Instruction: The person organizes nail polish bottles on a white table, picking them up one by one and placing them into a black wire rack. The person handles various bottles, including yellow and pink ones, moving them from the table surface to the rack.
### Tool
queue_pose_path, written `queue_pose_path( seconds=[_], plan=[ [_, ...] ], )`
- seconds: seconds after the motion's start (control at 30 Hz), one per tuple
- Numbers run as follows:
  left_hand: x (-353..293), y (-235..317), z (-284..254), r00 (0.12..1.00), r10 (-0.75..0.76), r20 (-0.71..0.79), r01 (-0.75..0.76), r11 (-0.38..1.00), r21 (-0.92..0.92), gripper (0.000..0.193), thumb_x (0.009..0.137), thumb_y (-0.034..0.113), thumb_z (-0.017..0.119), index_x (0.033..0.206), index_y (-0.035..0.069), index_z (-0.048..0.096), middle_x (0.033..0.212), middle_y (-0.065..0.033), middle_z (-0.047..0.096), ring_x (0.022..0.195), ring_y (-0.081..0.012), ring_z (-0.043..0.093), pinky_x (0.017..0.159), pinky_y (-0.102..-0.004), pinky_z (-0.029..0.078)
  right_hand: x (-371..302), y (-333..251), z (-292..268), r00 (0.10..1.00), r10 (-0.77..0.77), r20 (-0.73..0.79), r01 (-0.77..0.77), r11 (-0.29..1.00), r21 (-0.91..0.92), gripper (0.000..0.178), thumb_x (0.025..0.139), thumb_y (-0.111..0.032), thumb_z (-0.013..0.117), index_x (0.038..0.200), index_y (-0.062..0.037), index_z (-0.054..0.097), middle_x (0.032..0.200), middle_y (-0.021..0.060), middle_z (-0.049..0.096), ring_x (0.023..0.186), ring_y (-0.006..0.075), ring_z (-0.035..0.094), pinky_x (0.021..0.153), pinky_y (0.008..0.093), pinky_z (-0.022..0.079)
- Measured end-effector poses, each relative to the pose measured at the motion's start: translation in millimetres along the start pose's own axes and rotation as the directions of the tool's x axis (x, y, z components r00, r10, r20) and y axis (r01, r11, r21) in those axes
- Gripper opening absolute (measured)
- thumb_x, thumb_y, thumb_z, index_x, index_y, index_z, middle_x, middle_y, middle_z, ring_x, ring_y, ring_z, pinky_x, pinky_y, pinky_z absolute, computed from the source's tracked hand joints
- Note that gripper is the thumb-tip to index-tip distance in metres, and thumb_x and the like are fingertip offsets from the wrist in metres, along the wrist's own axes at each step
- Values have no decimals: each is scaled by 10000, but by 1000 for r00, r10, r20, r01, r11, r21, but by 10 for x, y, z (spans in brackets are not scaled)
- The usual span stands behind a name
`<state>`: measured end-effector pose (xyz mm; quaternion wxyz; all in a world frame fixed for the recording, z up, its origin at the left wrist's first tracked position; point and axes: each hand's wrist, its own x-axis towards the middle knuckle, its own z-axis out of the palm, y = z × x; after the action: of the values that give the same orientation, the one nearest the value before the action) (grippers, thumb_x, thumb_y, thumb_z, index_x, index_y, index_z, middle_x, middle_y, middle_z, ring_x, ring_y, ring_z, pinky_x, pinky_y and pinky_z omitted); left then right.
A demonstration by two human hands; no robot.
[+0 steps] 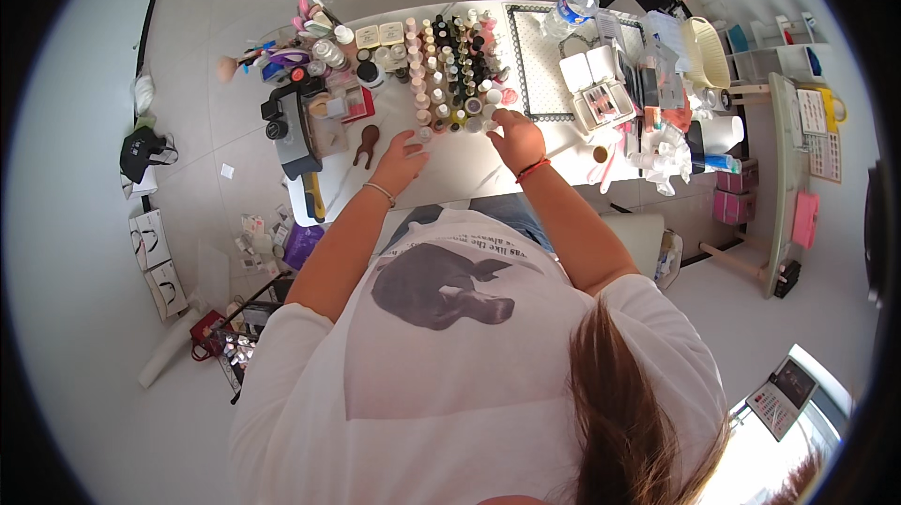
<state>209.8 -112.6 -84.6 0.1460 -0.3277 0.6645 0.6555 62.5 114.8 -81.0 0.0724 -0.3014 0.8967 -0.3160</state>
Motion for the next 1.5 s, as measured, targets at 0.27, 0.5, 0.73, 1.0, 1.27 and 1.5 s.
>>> queue_pose_path(
  seconds=[0.27, 0.5, 0.73, 1.0, 1.27, 1.5],
  plan=[
    [8, -12, 197, 987, -127, -95, 98, 961, -260, 682, 880, 188, 643, 1475, 111, 319, 1326, -116, 561, 1067, -205, 613, 822, -352, 526, -77, 203, 23, 913, 277, 298, -379, 848, 372, 408, 734, -165, 832, 1020, -19, 581, 934, 126, 698, 849, 214, 692, 758, 323, 548],
    [6, -69, 330, 977, -134, -166, 65, 927, -370, 677, 904, 222, 645, 1483, 135, 304, 1316, -103, 561, 1127, -244, 598, 897, -412, 500, -31, 342, 39, 868, 187, 459, -415, 781, 467, 497, 716, -159, 822, 1110, -14, 555, 1009, 129, 696, 891, 225, 683, 780, 337, 551],
    [-86, -223, 407, 973, -89, -214, -21, 886, -463, 687, 896, 256, 654, 1482, 153, 310, 1336, -112, 564, 1133, -250, 604, 894, -435, 492, 19, 529, -70, 839, 34, 543, -367, 772, 519, 516, 728, -144, 807, 1148, -12, 538, 1095, 149, 675, 975, 242, 675, 833, 349, 549],
    [-517, -434, 554, 919, -150, -364, -30, 896, -444, 573, 941, 254, 617, 1451, 157, 375, 1256, -92, 645, 1052, -203, 639, 818, -353, 504, -7, 599, -116, 718, -107, 688, -67, 973, 221, 332, 784, -270, 723, 1005, -38, 636, 1066, 190, 660, 957, 338, 648, 833, 402, 533],
    [-1513, -1379, 844, 786, -280, -552, -54, 857, -512, 490, 947, 208, 591, 1406, 112, 450, 1186, -92, 661, 923, -169, 655, 716, -300, 512, -182, 90, -53, 583, -465, 666, 495, 854, 162, 270, 793, -178, 698, 1032, -66, 638, 1096, 170, 623, 1040, 378, 605, 903, 458, 508],
    [-2224, -1991, 1125, 663, -460, -591, -30, 773, -634, 469, 933, 194, 602, 1377, 104, 484, 1146, -73, 671, 881, -146, 650, 692, -287, 512, -19, -504, 470, 433, -721, 541, 681, 655, 328, 514, 793, -134, 698, 1280, -52, 557, 1397, 225, 470, 1289, 389, 455, 1067, 446, 416]
  ],
)
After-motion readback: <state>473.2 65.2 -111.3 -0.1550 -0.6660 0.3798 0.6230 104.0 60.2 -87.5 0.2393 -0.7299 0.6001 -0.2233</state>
